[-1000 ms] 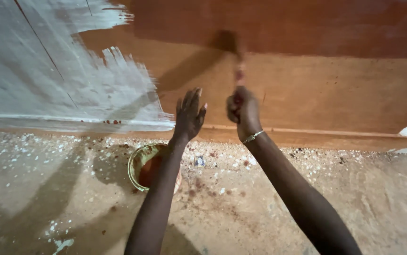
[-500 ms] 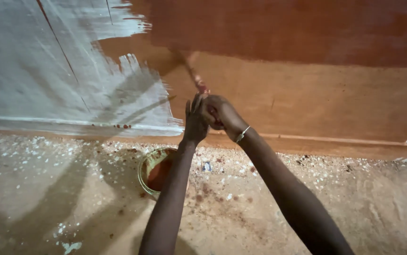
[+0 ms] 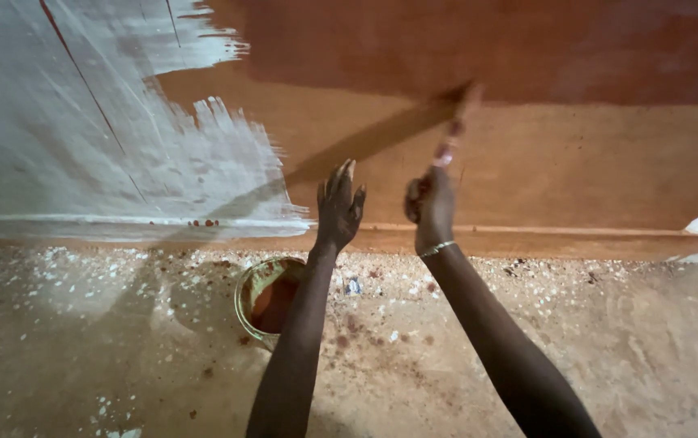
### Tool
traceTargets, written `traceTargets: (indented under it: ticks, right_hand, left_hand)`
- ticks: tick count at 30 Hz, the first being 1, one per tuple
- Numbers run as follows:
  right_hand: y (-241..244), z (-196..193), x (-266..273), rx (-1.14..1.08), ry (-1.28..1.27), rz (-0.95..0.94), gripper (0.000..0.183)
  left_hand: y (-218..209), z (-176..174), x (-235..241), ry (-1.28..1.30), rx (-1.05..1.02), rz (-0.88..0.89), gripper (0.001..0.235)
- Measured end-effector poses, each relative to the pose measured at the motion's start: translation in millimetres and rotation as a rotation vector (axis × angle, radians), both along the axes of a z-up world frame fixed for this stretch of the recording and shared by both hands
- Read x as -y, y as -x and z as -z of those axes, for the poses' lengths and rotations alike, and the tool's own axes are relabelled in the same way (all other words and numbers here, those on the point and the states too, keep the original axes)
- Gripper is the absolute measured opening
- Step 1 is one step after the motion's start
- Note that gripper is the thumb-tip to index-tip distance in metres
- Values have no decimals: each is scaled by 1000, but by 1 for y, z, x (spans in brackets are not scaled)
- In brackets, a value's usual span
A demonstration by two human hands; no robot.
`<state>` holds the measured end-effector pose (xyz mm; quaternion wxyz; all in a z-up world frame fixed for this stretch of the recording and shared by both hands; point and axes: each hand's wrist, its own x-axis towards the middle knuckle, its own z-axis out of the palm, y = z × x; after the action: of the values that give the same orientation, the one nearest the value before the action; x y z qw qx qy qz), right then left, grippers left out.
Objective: The person paints a wall with brown paint using a paintbrush. They repeatedly dip the brush into a paint can on the floor and apply paint to the wall in horizontal strokes, gradually covering more of the surface.
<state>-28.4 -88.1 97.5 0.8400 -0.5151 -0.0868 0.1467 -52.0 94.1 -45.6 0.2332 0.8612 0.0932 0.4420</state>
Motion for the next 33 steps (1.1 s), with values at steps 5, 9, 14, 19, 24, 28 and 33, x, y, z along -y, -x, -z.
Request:
traceTargets:
  ticks: [5, 9, 14, 19, 24, 28, 33]
  right_hand:
    - [23, -5, -39, 165, 263, -479, 32]
    - [26, -13, -41, 231, 214, -700, 37]
    - [11, -20, -18, 130, -51, -223, 31]
    - [14, -16, -11, 84, -180, 4, 29]
    - [19, -25, -38, 113, 66, -304, 30]
    - [25, -23, -39, 269, 166, -565, 32]
    - [18, -16, -16, 84, -46, -216, 26]
  left_hand:
    - [-7, 28, -17, -33, 29, 49, 67]
    - [-6, 30, -26, -149, 135, 87, 79]
    - [6, -13, -10, 61, -15, 27, 60]
    - [14, -52, 3, 24, 10, 3, 55]
    - [4, -48, -6, -43, 123, 55, 58]
    - [-1, -39, -10, -164, 213, 33, 66]
    - [6, -47, -3, -40, 83, 52, 62]
